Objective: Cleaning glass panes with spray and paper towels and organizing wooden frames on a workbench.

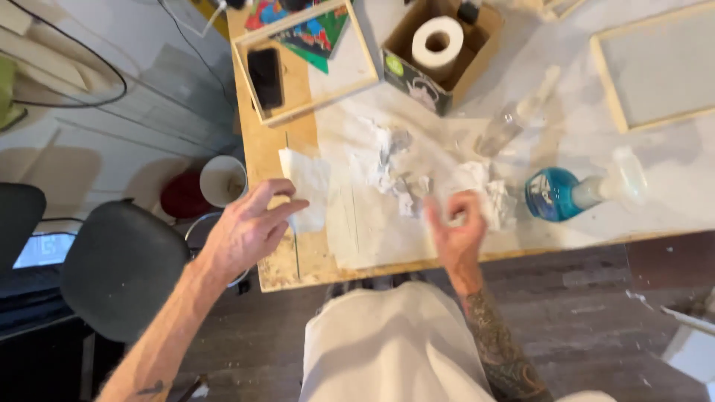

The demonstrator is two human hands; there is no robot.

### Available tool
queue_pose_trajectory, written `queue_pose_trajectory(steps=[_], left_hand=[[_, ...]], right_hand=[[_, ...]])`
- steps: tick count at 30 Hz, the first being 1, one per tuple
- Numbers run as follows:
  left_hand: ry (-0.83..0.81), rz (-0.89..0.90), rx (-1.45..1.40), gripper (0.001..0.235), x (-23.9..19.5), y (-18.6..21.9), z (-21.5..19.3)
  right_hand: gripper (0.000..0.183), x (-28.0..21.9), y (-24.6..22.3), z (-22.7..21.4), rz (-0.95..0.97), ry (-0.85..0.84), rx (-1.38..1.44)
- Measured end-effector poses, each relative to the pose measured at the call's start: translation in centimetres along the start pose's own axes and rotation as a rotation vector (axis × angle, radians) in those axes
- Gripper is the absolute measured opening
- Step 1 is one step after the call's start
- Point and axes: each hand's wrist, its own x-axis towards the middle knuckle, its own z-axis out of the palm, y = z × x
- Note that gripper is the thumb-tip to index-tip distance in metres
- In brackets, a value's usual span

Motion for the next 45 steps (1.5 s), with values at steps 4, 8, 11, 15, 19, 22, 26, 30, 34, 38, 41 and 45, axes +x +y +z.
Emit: queue_pose_trajectory(steps=[4, 8, 11, 15, 19, 22, 26, 30, 34, 38, 41, 45], left_hand=[[0.026, -0.117, -0.086, 0.026, 0.3, 2.0, -1.2], [0.157, -0.298, -0.257, 0.022, 1.3, 3.3, -0.6], [0.291, -0.499, -0.384, 0.029, 0.7, 4.1, 0.9], [0.407, -0.694, -0.592, 0.048, 1.0, 4.6, 1.1], [0.414, -0.7, -0.65, 0.04, 0.7, 5.1, 0.8], [0.36, -0.776, -0.732, 0.037, 1.3, 6.1, -0.7], [0.371, -0.839, -0.842, 0.057, 1.7, 6.5, -1.7], [0.369, -1.006, -0.836, 0.063, 2.2, 6.3, -1.9], [0.412, -1.028, -0.966, 0.047, -4.5, 0.7, 5.8], [0.607, -1.161, -1.238, 0.041, -8.2, -2.6, 10.2], [0.553, -1.174, -1.188, 0.045, -4.2, 1.2, 5.9], [0.547, -1.127, -1.089, 0.05, -4.5, 1.4, 5.3]], right_hand=[[0.028, -0.6, -4.0, 6.5, 0.48, -0.531, 0.379], [0.061, 1.1, -8.2, 10.1, 0.731, -0.742, 0.556], [0.063, 1.2, -9.2, 10.9, 0.887, -0.779, 0.681], [0.024, -0.2, -6.6, 13.0, 0.967, -0.71, 0.79], [0.018, 0.7, -9.1, 12.3, 0.936, -0.645, 0.793], [0.027, 1.8, -12.2, 11.8, 0.903, -0.601, 0.834], [0.036, 1.7, -14.4, 12.7, 0.541, -0.585, 0.77], [0.047, 2.9, -15.7, 11.2, 0.269, -0.87, 0.69], [0.037, 3.1, -13.2, 8.5, 0.286, -0.88, 0.72], [0.047, 4.9, -6.9, 4.1, -0.041, -0.15, 0.3], [0.085, 6.4, -2.6, 0.1, -0.012, 0.173, 0.068], [0.112, 9.3, 4.8, -0.7, 0.153, 0.242, 0.045]])
